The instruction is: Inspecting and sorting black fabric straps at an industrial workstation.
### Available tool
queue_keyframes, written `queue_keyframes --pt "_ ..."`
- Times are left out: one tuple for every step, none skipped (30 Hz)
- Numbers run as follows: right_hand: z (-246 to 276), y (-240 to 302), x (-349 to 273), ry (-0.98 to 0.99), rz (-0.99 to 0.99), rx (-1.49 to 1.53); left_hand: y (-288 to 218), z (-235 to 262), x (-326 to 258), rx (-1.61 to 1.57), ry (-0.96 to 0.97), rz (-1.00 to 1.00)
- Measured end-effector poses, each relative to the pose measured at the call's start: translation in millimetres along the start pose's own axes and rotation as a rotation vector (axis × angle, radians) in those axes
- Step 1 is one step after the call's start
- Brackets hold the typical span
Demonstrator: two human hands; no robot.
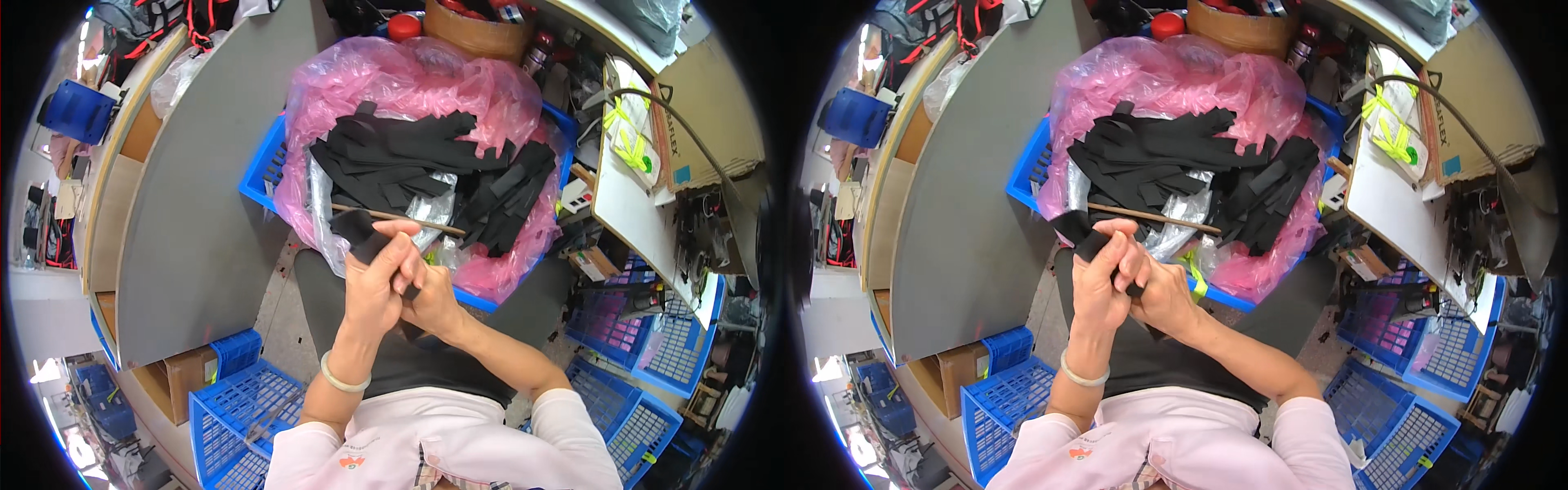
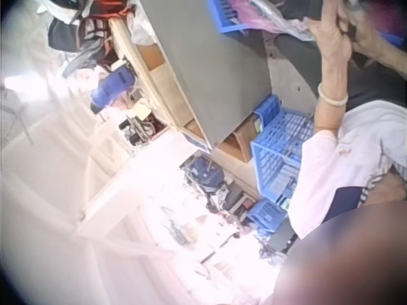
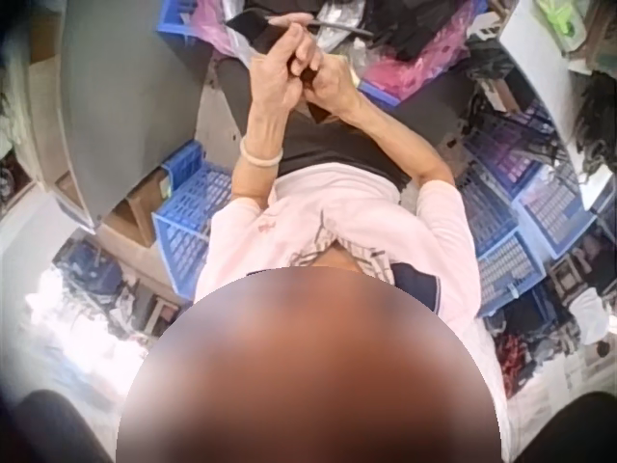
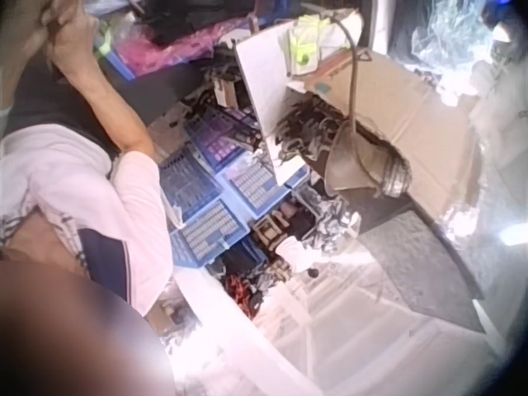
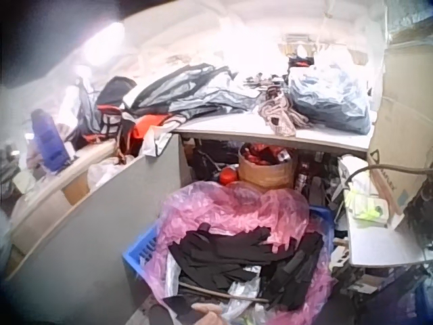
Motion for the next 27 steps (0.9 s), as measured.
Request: queue_keyframes --pt "1 2 2 0.003 0.016 0.002 -5 -3 -1 0.062 0.026 -0.012" --pt "4 6 1 -0.009 0.065 -0.046 -9 -5 -2 0.042 0.045 -0.035" --pt "8 10 1 -0.021 0.113 -0.094 -13 -3 0 0.043 0.049 -0.050" --pt "12 16 1 -0.050 0.201 -0.096 -16 2 1 -0.001 0.042 -0.049" --pt "14 18 -7 -0.044 0.210 -0.098 -16 3 3 -0.048 0.037 -0.048" --pt "14 16 -20 -0.028 0.126 -0.099 -16 2 3 0.018 0.001 -0.048" --pt "15 15 -28 -0.011 0.035 -0.101 -12 1 1 0.009 0.001 -0.048" --pt "15 13 -31 -0.009 0.037 -0.135 -8 -2 -1 0.164 -0.009 -0.065" --pt "16 9 -32 -0.001 0.035 -0.139 -3 -3 -3 0.320 -0.020 -0.080" --pt "16 5 -29 0.029 0.035 -0.127 -1 -4 -4 0.433 0.006 -0.119" --pt "15 3 -26 0.058 0.036 -0.113 -2 -3 -4 0.429 0.009 -0.117" --pt "14 6 -24 0.026 0.042 -0.112 -3 -2 -4 0.368 0.016 -0.073" --pt "12 7 -21 0.028 0.046 -0.112 -5 -1 -2 0.309 0.022 -0.037" --pt "11 8 -18 0.011 0.034 -0.118 -1 1 1 0.169 0.047 0.032" --pt "11 8 -16 -0.007 0.020 -0.123 1 -1 2 0.169 0.047 0.029" --pt "13 10 -15 -0.008 0.020 -0.122 2 -1 1 0.093 0.052 0.048" --pt "16 12 -15 0.020 0.015 -0.119 4 -1 0 0.015 0.056 0.068" --pt "21 14 -15 0.048 0.008 -0.118 2 -2 -1 0.036 0.069 0.057" --pt "28 15 -17 0.048 0.005 -0.121 1 -3 -3 0.034 0.070 0.060" --pt "38 18 -18 0.018 0.061 -0.088 -2 -5 -6 0.236 0.062 -0.033" --pt "51 20 -22 -0.013 0.116 -0.057 -5 -6 -8 0.436 0.053 -0.125" --pt "67 21 -29 0.018 0.039 -0.041 -6 -8 -10 0.519 -0.001 -0.138" --pt "78 22 -31 -0.083 -0.106 0.010 -7 -10 -11 0.669 0.060 -0.205" --pt "89 22 -23 -0.144 -0.067 0.036 -6 -11 -9 0.764 0.098 -0.191" --pt "101 25 -6 -0.208 -0.037 0.060 -3 -12 -11 0.858 0.139 -0.167" --pt "102 33 10 -0.204 -0.009 0.144 2 -10 -14 0.850 0.143 -0.140" --pt "101 39 28 -0.203 0.026 0.225 5 -11 -15 0.890 0.199 -0.236"
Point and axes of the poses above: each hand's wrist, its own x-axis towards the middle knuckle, its own z-axis out of the back of the hand, y = z × x, the point moved 3 cm from there along x, towards the middle knuckle, and after that the axes turned 10 degrees about z, right-handed, at the moved point
